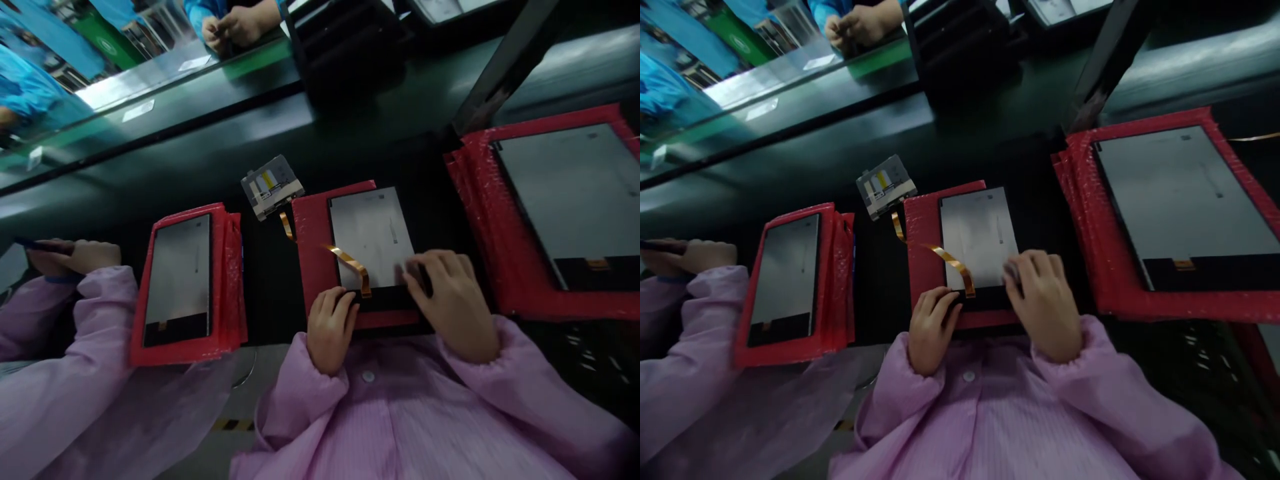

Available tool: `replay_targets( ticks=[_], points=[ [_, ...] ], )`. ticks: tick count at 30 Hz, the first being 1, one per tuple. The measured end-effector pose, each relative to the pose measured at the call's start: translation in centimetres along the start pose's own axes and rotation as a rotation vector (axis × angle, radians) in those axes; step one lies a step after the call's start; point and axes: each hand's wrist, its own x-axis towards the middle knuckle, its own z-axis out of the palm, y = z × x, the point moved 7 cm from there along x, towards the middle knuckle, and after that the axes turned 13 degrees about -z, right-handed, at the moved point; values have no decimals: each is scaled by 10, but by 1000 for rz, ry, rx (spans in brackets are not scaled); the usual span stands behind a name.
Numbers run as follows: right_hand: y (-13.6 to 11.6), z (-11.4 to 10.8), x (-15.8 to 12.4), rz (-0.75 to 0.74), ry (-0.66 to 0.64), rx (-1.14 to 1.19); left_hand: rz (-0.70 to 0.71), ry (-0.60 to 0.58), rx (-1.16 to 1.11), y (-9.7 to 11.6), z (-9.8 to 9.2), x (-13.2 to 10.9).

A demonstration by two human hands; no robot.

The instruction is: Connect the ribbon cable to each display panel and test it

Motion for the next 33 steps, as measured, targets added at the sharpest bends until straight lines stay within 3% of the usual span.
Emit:
replay_targets(
  ticks=[4, 7, 21, 33],
  points=[
    [-47, 30, -4, -268, -272, 51, -26, 0, -61, -5, 5, 4],
    [-61, 47, -7, -360, -379, -68, -29, 4, -97, -9, 6, 2],
    [-62, 56, 4, -341, -502, -234, -48, 13, -116, -11, 6, 2],
    [-64, 52, 5, -312, -438, -209, -41, 2, -122, -11, 5, 4]
  ],
)
